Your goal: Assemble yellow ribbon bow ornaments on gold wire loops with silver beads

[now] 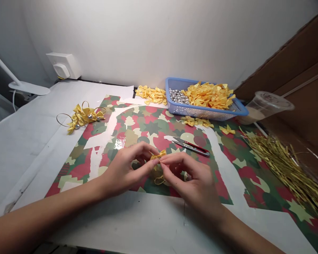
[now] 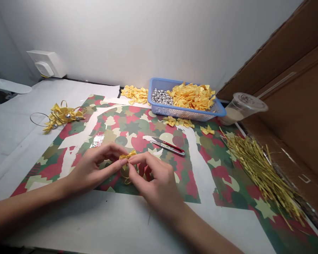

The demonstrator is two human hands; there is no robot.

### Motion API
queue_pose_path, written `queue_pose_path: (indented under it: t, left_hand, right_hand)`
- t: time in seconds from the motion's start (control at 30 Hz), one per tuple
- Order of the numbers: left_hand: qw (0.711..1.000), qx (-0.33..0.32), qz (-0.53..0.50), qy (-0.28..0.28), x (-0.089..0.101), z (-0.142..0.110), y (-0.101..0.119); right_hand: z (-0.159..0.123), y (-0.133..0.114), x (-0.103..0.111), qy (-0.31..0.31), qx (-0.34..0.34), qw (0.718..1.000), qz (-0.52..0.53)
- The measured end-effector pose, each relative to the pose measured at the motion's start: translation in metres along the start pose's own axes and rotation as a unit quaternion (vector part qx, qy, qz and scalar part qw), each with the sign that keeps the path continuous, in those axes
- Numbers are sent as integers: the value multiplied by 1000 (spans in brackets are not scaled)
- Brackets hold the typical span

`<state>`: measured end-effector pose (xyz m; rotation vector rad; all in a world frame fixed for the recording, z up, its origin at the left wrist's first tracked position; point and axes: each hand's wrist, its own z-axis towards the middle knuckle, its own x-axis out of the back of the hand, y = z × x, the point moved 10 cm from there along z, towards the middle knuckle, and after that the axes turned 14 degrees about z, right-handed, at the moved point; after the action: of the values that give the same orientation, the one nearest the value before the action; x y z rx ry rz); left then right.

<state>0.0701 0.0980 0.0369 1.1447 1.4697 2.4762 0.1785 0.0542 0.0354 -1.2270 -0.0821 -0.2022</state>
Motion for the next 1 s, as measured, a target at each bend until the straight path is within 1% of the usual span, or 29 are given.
queue_pose_path:
  t: [0.03,0.1,0.17,0.23,0.33,0.43,0.5,0.57,0.63,0.67,0.7,0.77,0.87,1.0]
  left_hand:
    - [1000,-3,7,3,1,0,0]
    - [999,-8,24,19,5,1,0]
    - [998,-3,41,42,13,2,-3]
    - [997,13,46,60,20,3,-10]
    - [995,56,23,80,31,4,-25]
    - [989,105,-35,103,39,5,-40]
    - [984,120,-66,118,43,4,-46]
    - [982,115,-80,129,46,4,-47]
    - [984,97,-76,132,48,5,-44]
    - [985,85,-70,131,48,5,-41]
    - [987,73,-63,131,49,5,-39]
    - [989,58,-49,128,49,4,-35]
    - [990,54,-38,123,48,3,-32]
    - [992,50,-23,110,45,2,-29]
  right_hand:
    - [1,9,1,-2,-46,999,28]
    - [1,26,2,-7,-130,986,103]
    - [3,36,2,-16,-182,967,177]
    - [5,42,4,-27,-216,950,223]
    - [4,51,9,-43,-275,930,241]
    - [1,55,15,-53,-317,917,234]
    - [4,53,21,-60,-312,924,211]
    - [11,47,34,-50,-278,943,177]
    - [19,41,54,-13,-233,962,140]
    - [22,40,63,0,-219,968,120]
    - [25,38,74,27,-202,974,100]
    - [28,39,92,64,-190,977,75]
    - [30,40,113,132,-169,974,73]
    - [28,38,127,219,-127,962,101]
